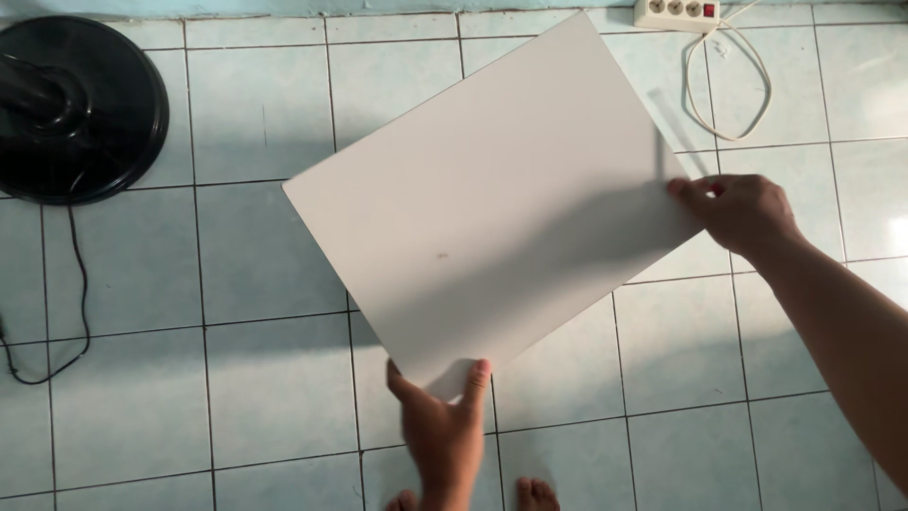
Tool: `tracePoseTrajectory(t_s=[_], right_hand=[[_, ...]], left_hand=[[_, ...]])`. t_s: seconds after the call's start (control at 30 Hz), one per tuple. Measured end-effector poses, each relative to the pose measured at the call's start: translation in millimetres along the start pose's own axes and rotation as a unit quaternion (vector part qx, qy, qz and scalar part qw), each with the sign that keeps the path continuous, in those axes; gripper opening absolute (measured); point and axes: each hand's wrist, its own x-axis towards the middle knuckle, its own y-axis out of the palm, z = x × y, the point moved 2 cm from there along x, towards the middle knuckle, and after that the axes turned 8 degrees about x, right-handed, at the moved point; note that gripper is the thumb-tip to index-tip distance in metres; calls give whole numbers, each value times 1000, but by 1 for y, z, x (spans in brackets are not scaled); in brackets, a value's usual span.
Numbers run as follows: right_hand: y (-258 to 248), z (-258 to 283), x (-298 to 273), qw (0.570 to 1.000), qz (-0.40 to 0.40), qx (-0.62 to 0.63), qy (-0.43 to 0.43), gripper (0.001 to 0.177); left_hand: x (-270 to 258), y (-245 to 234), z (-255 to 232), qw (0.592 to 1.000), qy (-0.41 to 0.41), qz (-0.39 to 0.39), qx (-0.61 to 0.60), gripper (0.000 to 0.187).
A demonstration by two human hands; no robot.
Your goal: The person uses a screwdriver to tighten screws into the bottom corners of a white cabinet placed on a tiled floor. They reposition the cabinet to access different corners and continue fastening screws to secure the structure.
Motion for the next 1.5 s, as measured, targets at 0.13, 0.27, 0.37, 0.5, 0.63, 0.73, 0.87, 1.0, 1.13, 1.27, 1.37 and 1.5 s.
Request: tracePoseTrajectory(t_s=[0.13,0.27,0.37,0.5,0.63,0.73,0.87,1.0,1.13,1.27,1.37,1.5], right_hand=[[15,-10,-18,975,-191,12,-115,69],[57,-24,-67,930,-181,304,96,74],[98,-15,-127,842,-88,503,177,56],[149,19,-198,754,-29,629,184,40],[178,50,-242,634,7,718,288,41],[183,59,-249,590,19,740,323,46],[179,59,-244,606,42,735,302,50],[169,50,-232,636,65,706,305,47],[165,51,-209,658,112,695,265,46],[158,63,-178,705,147,654,231,38],[148,81,-158,738,170,626,184,36],[130,102,-138,847,131,492,155,44]], left_hand=[[-22,17,8,998,-46,20,-29,104],[-18,15,19,999,34,-1,-9,94],[20,-10,21,994,110,2,1,88],[121,-55,-18,907,373,-127,146,104],[192,-82,-70,826,455,-195,269,91],[223,-89,-94,873,390,-52,288,71],[219,-91,-92,884,373,-36,281,60],[208,-91,-81,899,356,-74,242,61],[195,-103,-59,923,297,-96,225,57],[174,-125,-29,927,270,-145,214,60],[155,-136,-2,943,204,-156,214,61],[121,-138,31,952,125,-166,223,63]])
